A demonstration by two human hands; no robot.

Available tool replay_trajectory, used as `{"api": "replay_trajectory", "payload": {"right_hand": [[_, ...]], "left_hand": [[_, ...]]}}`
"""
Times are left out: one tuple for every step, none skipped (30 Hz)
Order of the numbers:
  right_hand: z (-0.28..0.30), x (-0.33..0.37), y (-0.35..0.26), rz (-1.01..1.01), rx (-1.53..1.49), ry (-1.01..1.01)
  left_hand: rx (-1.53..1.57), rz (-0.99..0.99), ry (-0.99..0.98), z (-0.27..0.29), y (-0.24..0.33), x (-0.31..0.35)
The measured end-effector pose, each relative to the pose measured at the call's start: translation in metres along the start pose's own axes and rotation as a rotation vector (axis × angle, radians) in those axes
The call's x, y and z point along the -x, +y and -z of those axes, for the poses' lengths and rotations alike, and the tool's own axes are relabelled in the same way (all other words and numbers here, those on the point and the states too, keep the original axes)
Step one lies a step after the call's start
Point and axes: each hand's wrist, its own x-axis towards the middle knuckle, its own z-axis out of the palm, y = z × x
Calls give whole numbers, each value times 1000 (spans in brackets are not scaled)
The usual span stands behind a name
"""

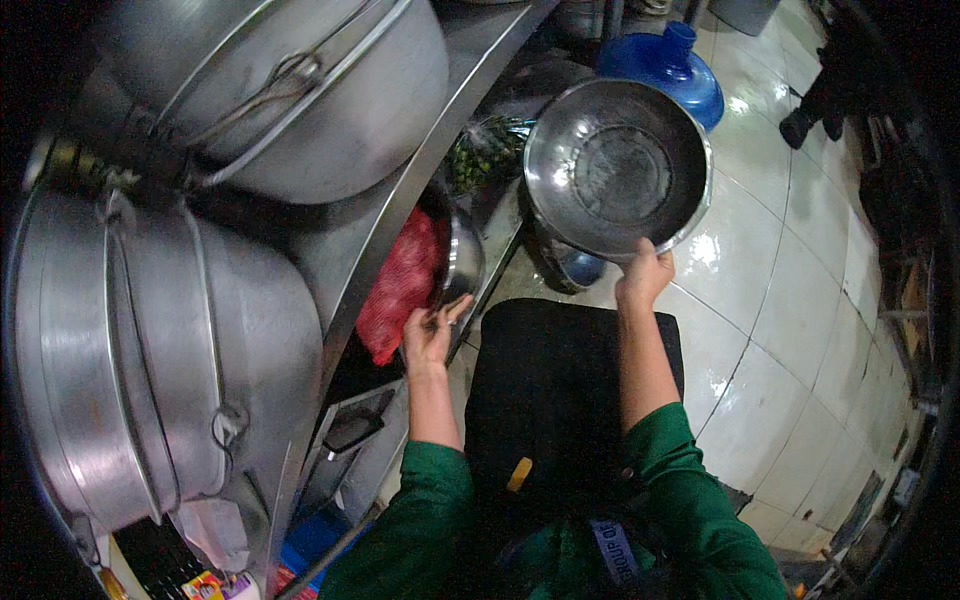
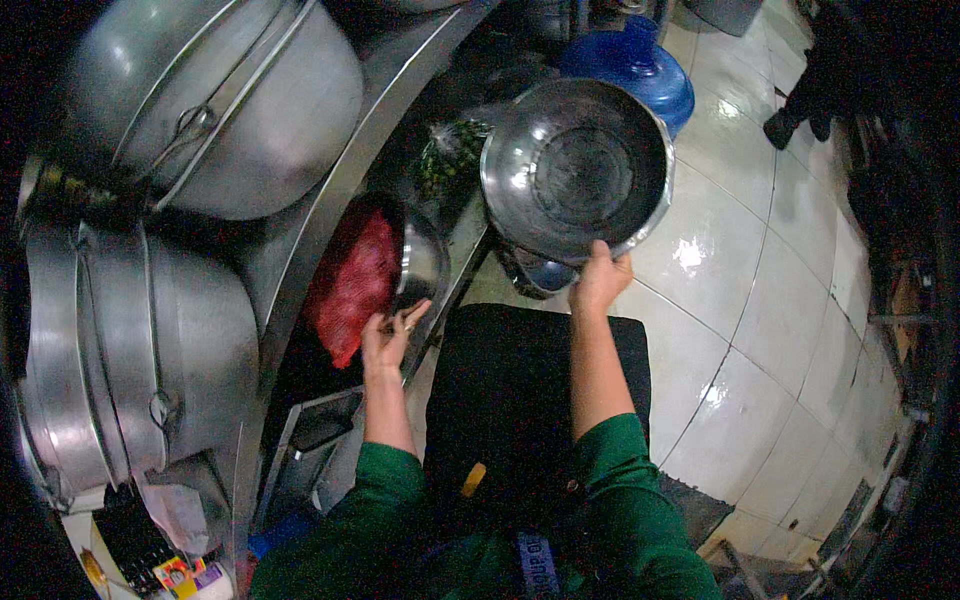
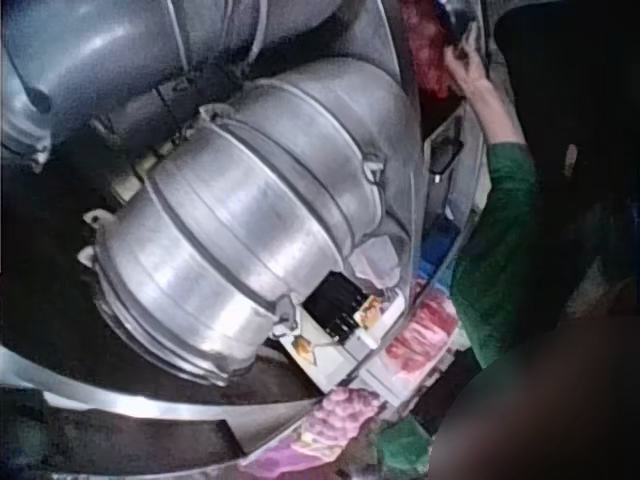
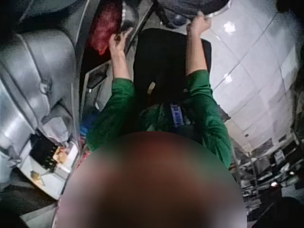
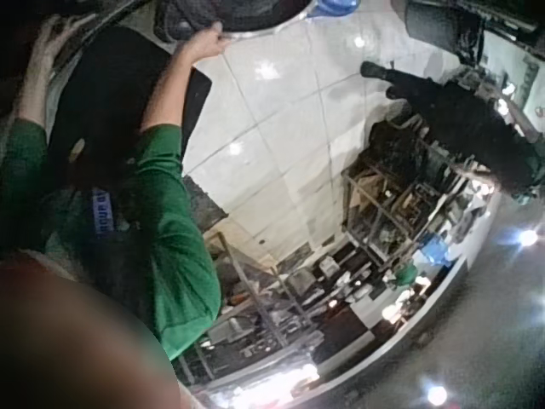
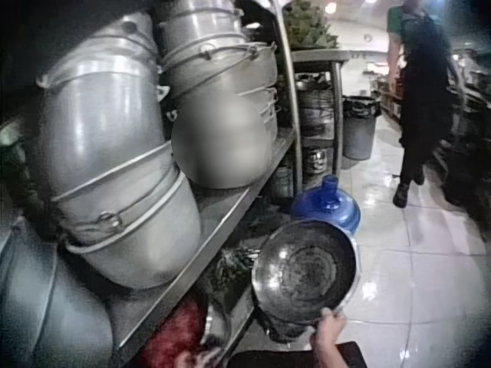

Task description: The person retrieves a metal bowl and a knife, then slices a tomato on a yellow cutting board. The sliced tomato pieces are transferred into the bowl, and sliced onions are added from a nearby container. The bowl is handed to a coworker who is plating food.

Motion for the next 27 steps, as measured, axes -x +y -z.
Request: {"api": "replay_trajectory", "payload": {"right_hand": [[9,-7,-2,-38,101,38],[16,-10,-1,13,122,-49],[23,-14,-1,5,151,-88],[28,-15,1,28,205,-123],[35,-14,1,14,270,-135],[40,-13,-1,-2,337,-119],[44,-10,-2,91,334,-174],[49,-8,-6,180,335,-195],[54,-5,-9,251,349,-203],[64,-3,-20,410,654,-176],[69,-6,-25,471,642,-175],[80,-6,-36,459,643,-125],[93,-10,-47,474,641,-72],[105,-16,-55,466,587,1],[120,-20,-65,531,585,9],[135,-25,-72,519,574,63],[150,-31,-79,551,555,97],[160,-38,-81,606,605,160],[175,-42,-85,564,674,163],[188,-46,-88,583,840,219],[199,-50,-90,711,1025,250],[209,-53,-90,692,1067,307],[218,-57,-91,814,1156,373],[223,-58,-89,670,906,430],[229,-60,-89,545,553,394],[234,-61,-89,574,695,479],[239,-59,-89,626,1003,530]], "left_hand": [[-129,-7,-4,11,-1,-9],[-312,-115,-81,23,-6,-17],[-430,-196,-140,30,-12,-28],[-404,-173,-141,31,-11,-36],[-328,-88,-177,33,-14,-43],[-287,-131,-98,33,-17,-49],[-269,-111,-147,33,-19,-54],[-285,-214,-74,34,-25,-59],[-285,-289,5,36,-28,-64],[-360,-385,-16,40,-33,-66],[-417,-464,1,43,-35,-73],[-450,-489,-15,49,-37,-76],[-464,-509,3,56,-38,-82],[-500,-465,-47,64,-37,-89],[-504,-461,-3,70,-34,-97],[-543,-446,-25,75,-32,-108],[-571,-474,8,80,-32,-119],[-610,-486,-56,86,-30,-127],[-561,-424,-56,89,-28,-132],[-646,-442,-134,90,-28,-135],[-1339,-656,-239,88,-28,-137],[-2075,-1113,-175,83,-32,-137],[-2289,-1264,-5,76,-38,-138],[-2150,-1288,-74,67,-49,-140],[-2082,-1199,6,58,-62,-139],[-2014,-1321,46,48,-77,-141],[-1263,-781,-120,39,-102,-153]]}}
